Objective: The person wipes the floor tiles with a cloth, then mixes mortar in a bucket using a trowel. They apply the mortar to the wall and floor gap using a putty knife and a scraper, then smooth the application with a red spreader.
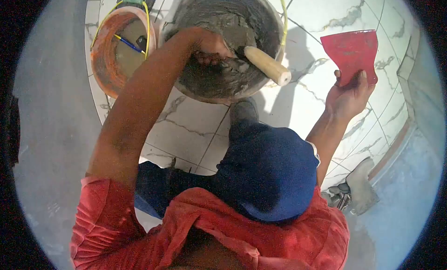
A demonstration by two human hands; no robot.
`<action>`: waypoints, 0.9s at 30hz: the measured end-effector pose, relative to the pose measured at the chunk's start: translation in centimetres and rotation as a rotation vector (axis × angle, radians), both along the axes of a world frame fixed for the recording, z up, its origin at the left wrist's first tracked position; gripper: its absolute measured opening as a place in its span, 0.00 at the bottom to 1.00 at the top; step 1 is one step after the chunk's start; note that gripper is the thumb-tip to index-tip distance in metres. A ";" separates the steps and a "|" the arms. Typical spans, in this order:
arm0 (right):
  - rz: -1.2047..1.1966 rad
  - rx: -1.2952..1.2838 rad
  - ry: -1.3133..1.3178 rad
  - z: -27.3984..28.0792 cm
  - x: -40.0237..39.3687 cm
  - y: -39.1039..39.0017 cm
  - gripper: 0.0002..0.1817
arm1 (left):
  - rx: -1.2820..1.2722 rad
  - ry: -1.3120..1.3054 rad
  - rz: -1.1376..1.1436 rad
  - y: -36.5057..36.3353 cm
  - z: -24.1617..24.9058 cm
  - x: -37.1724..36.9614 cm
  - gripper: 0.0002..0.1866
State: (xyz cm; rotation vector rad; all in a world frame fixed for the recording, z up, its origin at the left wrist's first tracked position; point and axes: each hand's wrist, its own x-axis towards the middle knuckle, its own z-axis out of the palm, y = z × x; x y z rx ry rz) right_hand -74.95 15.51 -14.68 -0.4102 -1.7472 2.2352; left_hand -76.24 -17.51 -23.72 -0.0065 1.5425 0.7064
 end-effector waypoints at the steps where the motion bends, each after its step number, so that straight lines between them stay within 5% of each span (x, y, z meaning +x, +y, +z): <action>1: -0.011 -0.010 -0.006 0.0 0.0 -0.1 0.12 | 0.000 -0.001 0.005 -0.1 0.5 0.1 0.25; 6: -0.045 -0.014 -0.027 -0.1 0.3 -0.4 0.12 | -0.023 -0.028 -0.024 -0.6 4.0 0.1 0.13; 10: -0.029 -0.046 -0.013 0.6 0.1 -0.1 0.12 | -0.079 0.069 0.005 -1.7 7.2 1.4 0.20; 16: 0.321 -0.198 0.077 6.3 -0.1 -1.8 0.13 | 0.269 0.216 0.536 -8.9 13.6 8.1 0.23; 18: 0.451 -0.199 0.105 8.5 0.1 -4.0 0.15 | 0.486 0.136 0.880 -11.6 15.0 11.8 0.27; 23: 0.925 -0.018 -0.080 13.7 2.7 -16.8 0.21 | 0.739 0.355 1.291 -16.0 17.9 23.3 0.24; 24: 0.833 0.026 -0.171 14.6 4.7 -20.7 0.22 | 0.785 0.456 1.425 -16.6 17.9 25.6 0.23; 27: 1.247 0.069 -0.254 15.2 8.3 -27.6 0.22 | 0.749 0.720 1.663 -18.3 18.0 31.0 0.17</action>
